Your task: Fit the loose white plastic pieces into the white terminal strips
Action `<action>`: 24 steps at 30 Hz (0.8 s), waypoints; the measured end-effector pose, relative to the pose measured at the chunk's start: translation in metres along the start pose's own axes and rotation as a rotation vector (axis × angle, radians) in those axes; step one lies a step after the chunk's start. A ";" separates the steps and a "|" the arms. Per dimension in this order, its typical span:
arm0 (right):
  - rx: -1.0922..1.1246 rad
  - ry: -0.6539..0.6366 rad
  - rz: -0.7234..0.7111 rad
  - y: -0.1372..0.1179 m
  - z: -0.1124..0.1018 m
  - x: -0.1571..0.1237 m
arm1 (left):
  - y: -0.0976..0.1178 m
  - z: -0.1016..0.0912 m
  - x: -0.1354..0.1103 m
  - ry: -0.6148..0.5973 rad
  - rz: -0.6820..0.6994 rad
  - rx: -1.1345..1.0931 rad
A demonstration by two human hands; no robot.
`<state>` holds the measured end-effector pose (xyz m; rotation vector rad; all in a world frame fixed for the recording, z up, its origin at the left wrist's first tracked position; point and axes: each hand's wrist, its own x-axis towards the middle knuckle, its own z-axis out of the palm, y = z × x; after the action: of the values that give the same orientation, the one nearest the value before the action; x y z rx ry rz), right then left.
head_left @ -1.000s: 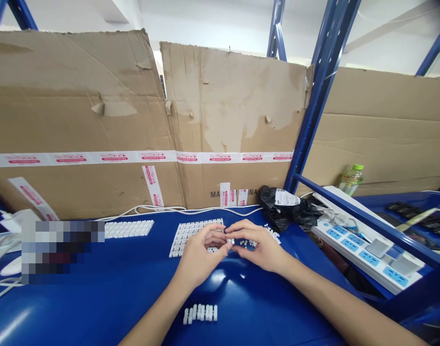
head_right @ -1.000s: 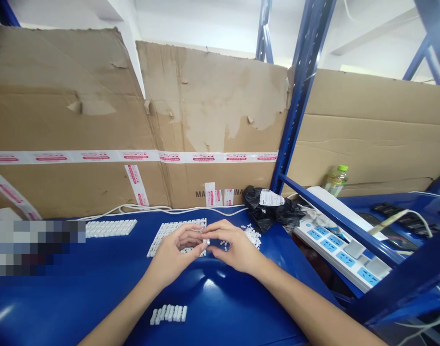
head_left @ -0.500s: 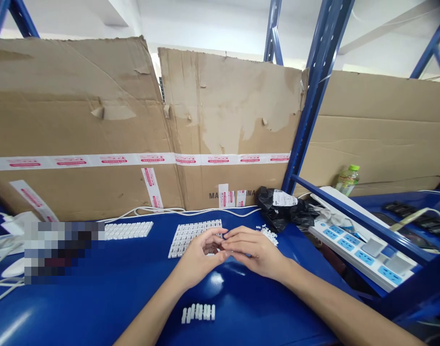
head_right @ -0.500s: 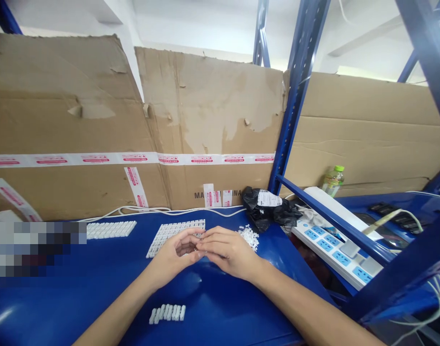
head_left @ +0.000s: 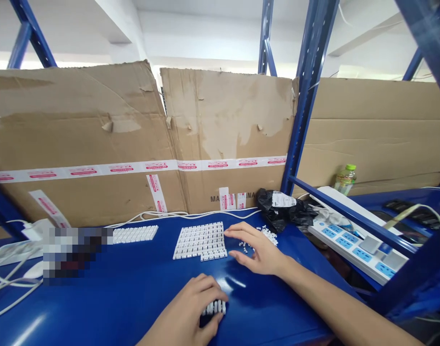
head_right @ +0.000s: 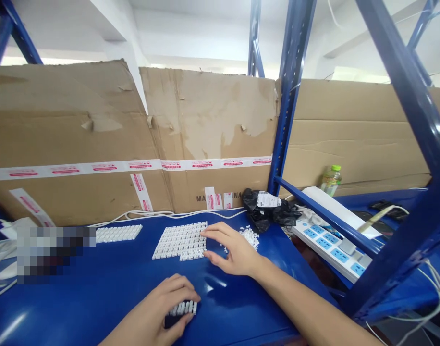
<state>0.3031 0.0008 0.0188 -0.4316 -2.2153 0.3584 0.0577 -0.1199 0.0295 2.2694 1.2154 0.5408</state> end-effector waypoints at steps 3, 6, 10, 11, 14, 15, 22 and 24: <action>-0.056 -0.011 0.031 0.005 -0.003 0.001 | -0.005 -0.002 -0.004 -0.009 -0.016 0.047; -0.179 0.007 0.124 0.016 -0.010 0.000 | -0.014 -0.005 -0.009 0.023 -0.006 0.080; -0.312 -0.108 0.231 0.034 -0.024 -0.004 | -0.034 -0.009 -0.006 0.154 -0.025 0.119; -0.303 -0.178 0.246 0.037 -0.028 -0.005 | -0.039 -0.010 -0.002 0.195 -0.036 0.144; -0.190 -0.350 0.268 0.041 -0.038 -0.008 | -0.055 -0.011 0.012 0.301 -0.034 0.248; -0.146 -0.371 0.268 0.042 -0.040 -0.008 | -0.059 -0.010 0.016 0.326 -0.021 0.278; -0.059 -0.373 0.210 0.048 -0.031 -0.009 | -0.067 -0.004 0.018 0.317 -0.043 0.376; -0.090 -0.392 0.202 0.048 -0.027 -0.008 | -0.067 -0.005 0.013 0.299 -0.062 0.386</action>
<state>0.3378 0.0431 0.0110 -0.6852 -2.5823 0.4857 0.0184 -0.0759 -0.0059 2.5194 1.6521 0.6895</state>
